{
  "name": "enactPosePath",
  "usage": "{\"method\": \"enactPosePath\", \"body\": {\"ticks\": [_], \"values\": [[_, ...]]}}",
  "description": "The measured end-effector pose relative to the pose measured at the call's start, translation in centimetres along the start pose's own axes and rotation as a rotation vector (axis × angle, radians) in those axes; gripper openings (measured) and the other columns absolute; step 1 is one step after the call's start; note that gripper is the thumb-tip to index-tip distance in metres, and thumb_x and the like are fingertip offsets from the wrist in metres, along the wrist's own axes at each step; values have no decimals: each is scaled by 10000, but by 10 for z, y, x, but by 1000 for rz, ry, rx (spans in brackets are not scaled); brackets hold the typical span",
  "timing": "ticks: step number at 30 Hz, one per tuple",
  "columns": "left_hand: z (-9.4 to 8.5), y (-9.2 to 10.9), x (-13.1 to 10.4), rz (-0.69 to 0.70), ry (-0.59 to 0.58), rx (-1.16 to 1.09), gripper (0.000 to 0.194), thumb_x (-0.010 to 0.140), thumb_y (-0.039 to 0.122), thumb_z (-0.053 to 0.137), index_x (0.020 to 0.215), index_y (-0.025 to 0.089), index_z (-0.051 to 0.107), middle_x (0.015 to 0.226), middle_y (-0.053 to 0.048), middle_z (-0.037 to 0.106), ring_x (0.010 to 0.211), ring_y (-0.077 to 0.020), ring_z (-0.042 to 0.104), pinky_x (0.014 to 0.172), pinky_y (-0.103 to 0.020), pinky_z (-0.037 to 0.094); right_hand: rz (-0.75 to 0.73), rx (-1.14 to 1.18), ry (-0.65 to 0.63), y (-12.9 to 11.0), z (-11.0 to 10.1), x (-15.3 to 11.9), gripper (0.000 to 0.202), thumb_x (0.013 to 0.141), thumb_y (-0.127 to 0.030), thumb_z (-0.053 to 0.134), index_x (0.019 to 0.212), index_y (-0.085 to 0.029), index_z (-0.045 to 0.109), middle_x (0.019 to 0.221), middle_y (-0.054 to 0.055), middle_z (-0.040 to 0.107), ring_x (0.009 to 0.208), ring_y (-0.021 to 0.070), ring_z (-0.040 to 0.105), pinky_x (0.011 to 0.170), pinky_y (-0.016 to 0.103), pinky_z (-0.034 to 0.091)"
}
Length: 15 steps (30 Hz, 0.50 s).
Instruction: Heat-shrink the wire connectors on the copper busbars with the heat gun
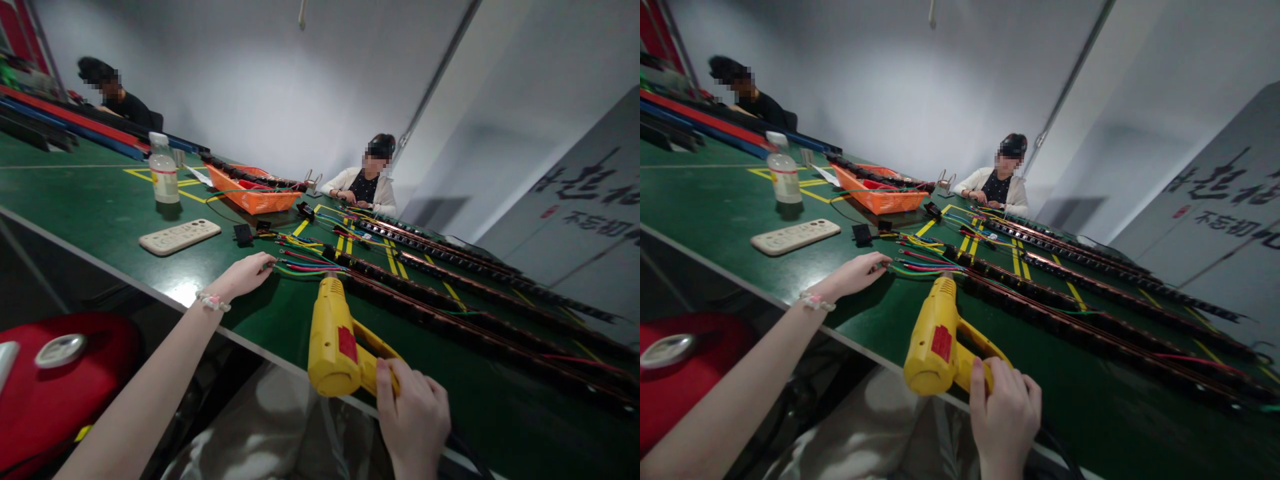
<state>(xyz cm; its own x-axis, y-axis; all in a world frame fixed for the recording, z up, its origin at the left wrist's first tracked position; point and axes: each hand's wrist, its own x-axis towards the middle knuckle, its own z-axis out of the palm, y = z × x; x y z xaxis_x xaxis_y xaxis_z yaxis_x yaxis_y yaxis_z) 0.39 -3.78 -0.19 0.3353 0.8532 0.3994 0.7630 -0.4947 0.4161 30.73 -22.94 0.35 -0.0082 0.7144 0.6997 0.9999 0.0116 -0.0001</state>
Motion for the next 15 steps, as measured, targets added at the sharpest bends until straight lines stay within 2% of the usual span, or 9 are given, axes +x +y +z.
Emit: {"method": "enactPosePath", "body": {"ticks": [8,15], "values": [[0,-2,2,20,-13,9,298,868,240,364,1056,209,593,1088,-49,628,997,-199,589,843,-313,470,9,169,-10,-27,4,0,340,921,-380,357,692,-210,543,638,-11,576,648,145,503,776,317,318],[0,-2,2,28,-24,27,295,856,204,363,1051,210,583,1086,-48,628,996,-194,586,840,-302,469,-74,336,-38,-51,14,8,318,920,-337,358,689,-206,532,657,-18,577,659,130,503,777,310,298]]}}
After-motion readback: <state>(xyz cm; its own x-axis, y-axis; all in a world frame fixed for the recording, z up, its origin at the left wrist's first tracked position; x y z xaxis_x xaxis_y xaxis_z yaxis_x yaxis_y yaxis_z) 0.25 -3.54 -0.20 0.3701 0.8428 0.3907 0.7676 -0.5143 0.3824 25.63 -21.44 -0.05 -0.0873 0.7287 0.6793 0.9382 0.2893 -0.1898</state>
